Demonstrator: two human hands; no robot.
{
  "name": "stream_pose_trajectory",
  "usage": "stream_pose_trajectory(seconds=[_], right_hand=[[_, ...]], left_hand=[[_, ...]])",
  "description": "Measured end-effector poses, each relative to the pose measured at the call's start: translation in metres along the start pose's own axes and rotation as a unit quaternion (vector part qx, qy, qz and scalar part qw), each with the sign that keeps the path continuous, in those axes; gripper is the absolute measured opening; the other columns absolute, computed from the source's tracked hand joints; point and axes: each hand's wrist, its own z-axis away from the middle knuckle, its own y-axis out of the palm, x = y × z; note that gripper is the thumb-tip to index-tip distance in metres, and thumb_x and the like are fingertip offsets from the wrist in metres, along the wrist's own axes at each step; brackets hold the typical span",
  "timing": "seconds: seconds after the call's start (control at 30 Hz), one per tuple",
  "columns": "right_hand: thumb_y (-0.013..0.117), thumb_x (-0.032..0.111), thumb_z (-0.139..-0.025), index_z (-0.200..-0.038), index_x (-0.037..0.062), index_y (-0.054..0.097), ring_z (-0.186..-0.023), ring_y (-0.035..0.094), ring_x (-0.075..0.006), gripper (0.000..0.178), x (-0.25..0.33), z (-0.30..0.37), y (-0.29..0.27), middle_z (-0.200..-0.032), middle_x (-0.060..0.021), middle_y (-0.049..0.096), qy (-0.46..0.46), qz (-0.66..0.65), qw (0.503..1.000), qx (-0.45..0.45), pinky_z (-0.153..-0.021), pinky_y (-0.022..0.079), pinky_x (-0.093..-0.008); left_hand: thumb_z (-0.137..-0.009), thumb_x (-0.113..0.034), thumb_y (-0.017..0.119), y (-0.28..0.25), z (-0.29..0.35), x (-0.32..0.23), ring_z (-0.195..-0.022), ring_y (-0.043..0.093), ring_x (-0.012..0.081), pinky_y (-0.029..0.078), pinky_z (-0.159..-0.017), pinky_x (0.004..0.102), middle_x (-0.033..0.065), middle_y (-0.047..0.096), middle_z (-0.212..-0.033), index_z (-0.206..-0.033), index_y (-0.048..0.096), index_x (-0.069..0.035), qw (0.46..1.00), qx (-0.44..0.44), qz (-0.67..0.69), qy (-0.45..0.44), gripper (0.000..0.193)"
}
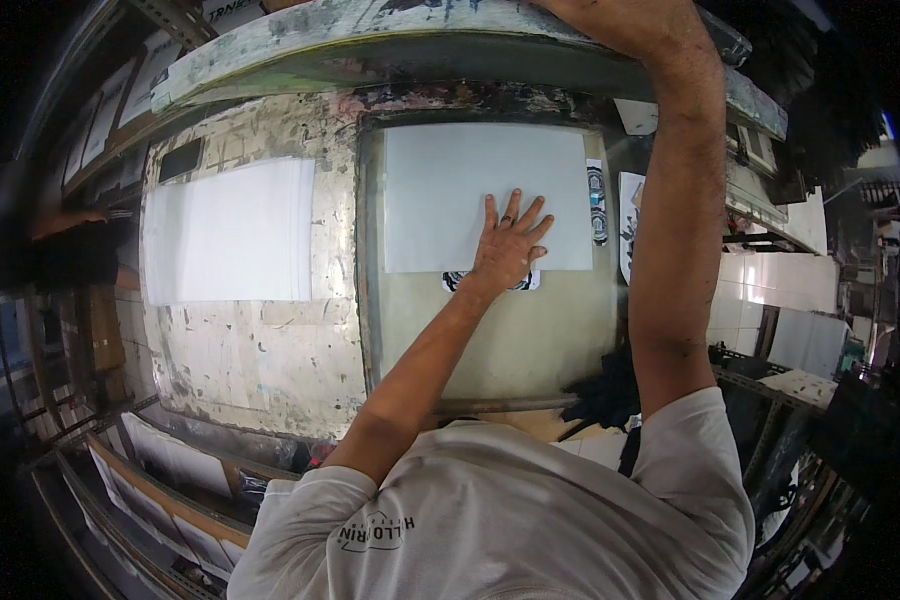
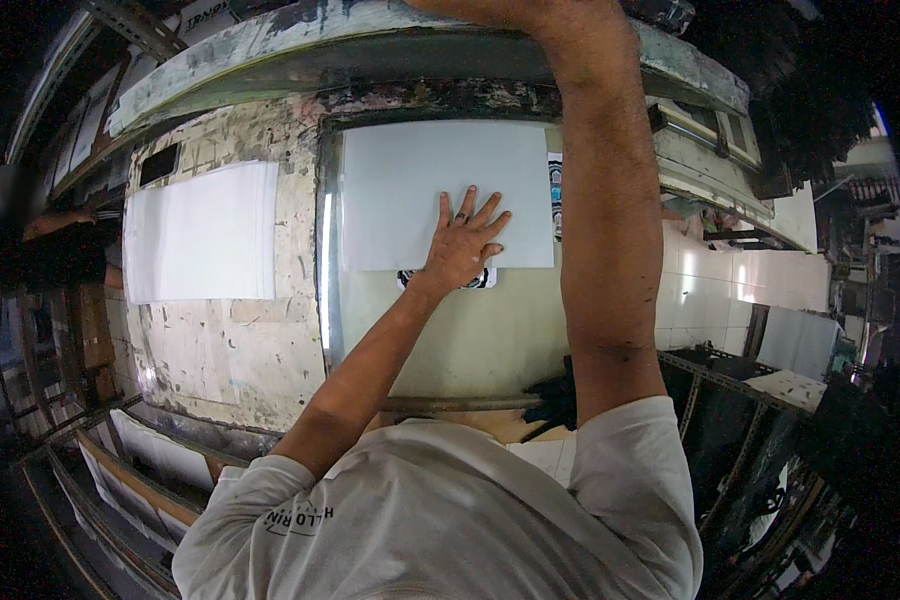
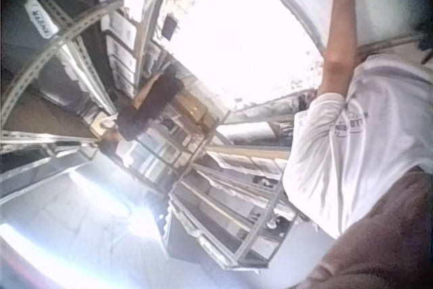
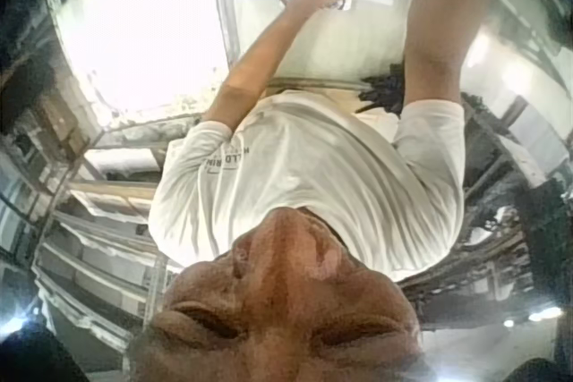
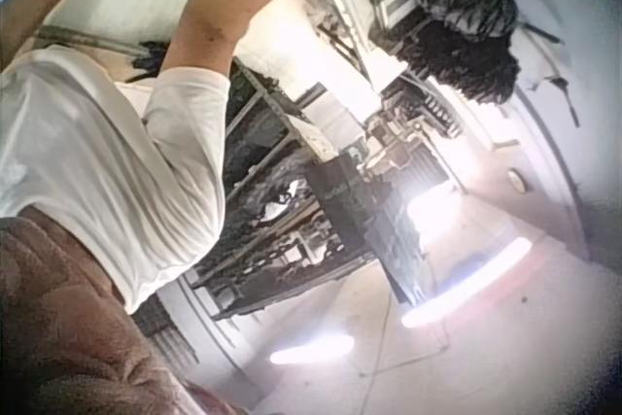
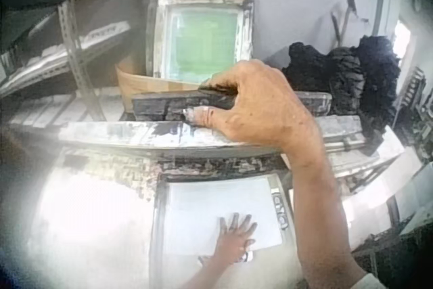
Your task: The person performs screen printing by placing white sheets on a table, lowering a mesh screen, and using a squeegee to spread ink across the stencil before removing and stacking the printed sheets.
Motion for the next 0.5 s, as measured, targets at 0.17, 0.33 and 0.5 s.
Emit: stream_pose_trajectory(seconds=[0.17, 0.33, 0.5], right_hand=[[0.080, 0.037, -0.076, -0.090, 0.0032, 0.079, -0.065, 0.065, -0.0249, 0.037, -0.006, -0.009, 0.000, -0.071, -0.0131, 0.072, 0.027, -0.028, 0.999, 0.034, -0.068, 0.052, -0.0372], [0.079, 0.038, -0.075, -0.094, 0.0022, 0.078, -0.071, 0.066, -0.0251, 0.040, 0.010, -0.003, -0.008, -0.077, -0.0140, 0.073, 0.048, 0.010, 0.997, 0.056, -0.070, 0.052, -0.0386], [0.081, 0.036, -0.074, -0.107, 0.0051, 0.076, -0.087, 0.069, -0.0282, 0.045, -0.014, 0.023, 0.022, -0.090, -0.0164, 0.074, -0.032, 0.006, 0.998, 0.044, -0.080, 0.053, -0.0404]], left_hand=[[-0.098, -0.041, 0.053, 0.000, 0.004, -0.003, -0.154, 0.012, 0.0344, 0.001, -0.121, 0.0657, 0.0048, 0.026, -0.165, -0.153, 0.042, -0.023, 1.000, 0.020, 0.008, 0.008, 0.059], [-0.098, -0.039, 0.057, -0.024, 0.015, 0.004, -0.151, 0.023, 0.0375, 0.006, -0.121, 0.0649, 0.0076, 0.035, -0.161, -0.152, 0.041, -0.018, 0.990, -0.028, 0.131, 0.042, 0.061], [-0.088, -0.019, 0.074, -0.104, 0.064, 0.032, -0.138, 0.047, 0.0340, 0.034, -0.115, 0.0531, 0.0169, 0.043, -0.154, -0.152, 0.037, -0.004, 0.861, -0.351, 0.356, -0.088, 0.075]])
